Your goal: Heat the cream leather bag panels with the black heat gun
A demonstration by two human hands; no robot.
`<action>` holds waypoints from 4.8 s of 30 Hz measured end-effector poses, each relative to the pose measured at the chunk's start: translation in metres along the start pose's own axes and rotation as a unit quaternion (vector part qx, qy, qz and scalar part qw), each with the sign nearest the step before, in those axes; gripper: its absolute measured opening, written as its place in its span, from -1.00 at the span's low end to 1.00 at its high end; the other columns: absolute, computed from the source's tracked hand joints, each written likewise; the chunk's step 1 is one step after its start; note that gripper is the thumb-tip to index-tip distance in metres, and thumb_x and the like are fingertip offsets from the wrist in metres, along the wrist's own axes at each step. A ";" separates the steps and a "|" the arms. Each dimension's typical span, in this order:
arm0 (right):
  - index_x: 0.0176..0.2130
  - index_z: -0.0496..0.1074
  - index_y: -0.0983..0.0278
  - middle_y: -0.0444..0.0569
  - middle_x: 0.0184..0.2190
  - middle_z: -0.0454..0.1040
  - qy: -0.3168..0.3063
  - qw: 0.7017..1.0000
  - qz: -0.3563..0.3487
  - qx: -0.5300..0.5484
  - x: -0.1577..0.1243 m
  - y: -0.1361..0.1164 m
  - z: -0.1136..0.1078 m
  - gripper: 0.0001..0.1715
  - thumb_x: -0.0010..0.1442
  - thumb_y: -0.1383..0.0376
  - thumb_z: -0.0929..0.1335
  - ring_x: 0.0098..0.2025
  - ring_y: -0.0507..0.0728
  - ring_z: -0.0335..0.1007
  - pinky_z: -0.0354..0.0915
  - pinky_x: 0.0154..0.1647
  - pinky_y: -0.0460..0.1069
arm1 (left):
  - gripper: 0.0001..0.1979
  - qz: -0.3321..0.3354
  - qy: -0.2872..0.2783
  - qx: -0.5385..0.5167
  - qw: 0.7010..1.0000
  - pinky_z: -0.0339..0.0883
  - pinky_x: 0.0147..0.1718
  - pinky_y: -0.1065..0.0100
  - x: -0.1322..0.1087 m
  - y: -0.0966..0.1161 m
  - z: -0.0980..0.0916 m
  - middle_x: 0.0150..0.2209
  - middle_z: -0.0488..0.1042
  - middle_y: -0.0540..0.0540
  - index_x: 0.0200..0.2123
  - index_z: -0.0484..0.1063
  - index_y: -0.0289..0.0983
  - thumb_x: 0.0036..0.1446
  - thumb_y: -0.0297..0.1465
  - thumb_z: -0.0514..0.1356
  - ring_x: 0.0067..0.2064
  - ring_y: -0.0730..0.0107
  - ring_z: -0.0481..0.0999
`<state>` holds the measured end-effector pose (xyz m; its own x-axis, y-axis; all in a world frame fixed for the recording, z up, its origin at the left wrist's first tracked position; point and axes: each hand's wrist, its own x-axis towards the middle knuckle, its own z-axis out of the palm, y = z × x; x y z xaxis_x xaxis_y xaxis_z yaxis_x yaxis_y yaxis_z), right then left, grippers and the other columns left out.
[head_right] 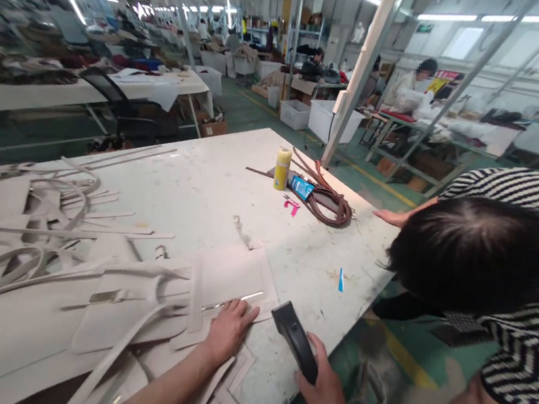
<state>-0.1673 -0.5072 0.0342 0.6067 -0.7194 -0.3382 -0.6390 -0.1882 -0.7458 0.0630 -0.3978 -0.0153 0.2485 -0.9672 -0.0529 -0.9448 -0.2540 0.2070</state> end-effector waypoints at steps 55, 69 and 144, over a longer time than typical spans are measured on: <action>0.23 -0.11 0.10 0.00 -0.19 0.48 -0.047 0.969 -0.043 -0.240 0.158 -0.096 -0.012 -0.27 0.10 0.29 0.20 -0.18 0.19 0.40 0.21 -0.21 -0.01 | -0.28 0.023 -0.109 -0.153 0.982 -0.55 0.14 -0.20 -0.012 0.019 0.011 0.29 -0.30 -0.04 0.22 -0.11 -0.11 -0.01 -0.22 0.08 0.27 -0.03 -0.43; 0.24 -0.12 0.14 -0.02 -0.09 0.44 -0.094 0.965 -0.062 -0.237 0.163 -0.097 -0.023 -0.23 0.07 0.34 0.20 -0.13 0.13 0.37 0.20 -0.16 -0.04 | -0.28 0.022 -0.098 -0.180 0.979 -0.61 0.12 -0.22 -0.014 0.018 0.012 0.29 -0.30 -0.04 0.21 -0.09 -0.10 -0.03 -0.20 0.08 0.27 -0.01 -0.44; 0.22 -0.06 0.13 -0.11 0.21 0.12 -0.148 0.974 -0.078 -0.150 0.100 -0.115 0.005 -0.29 0.10 0.24 0.20 0.21 0.13 0.03 -0.03 0.21 0.10 | -0.21 0.035 -0.087 -0.059 0.994 -0.54 0.09 -0.27 -0.037 -0.092 -0.051 0.20 0.05 -0.25 0.13 0.11 -0.12 -0.19 -0.11 0.29 0.26 -0.09 -0.25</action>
<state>-0.0309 -0.5536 0.0831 0.7893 -0.4500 -0.4178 -0.6102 -0.4991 -0.6152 0.1518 -0.3383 0.0174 0.1321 -0.9707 -0.2009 -0.9247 -0.1937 0.3278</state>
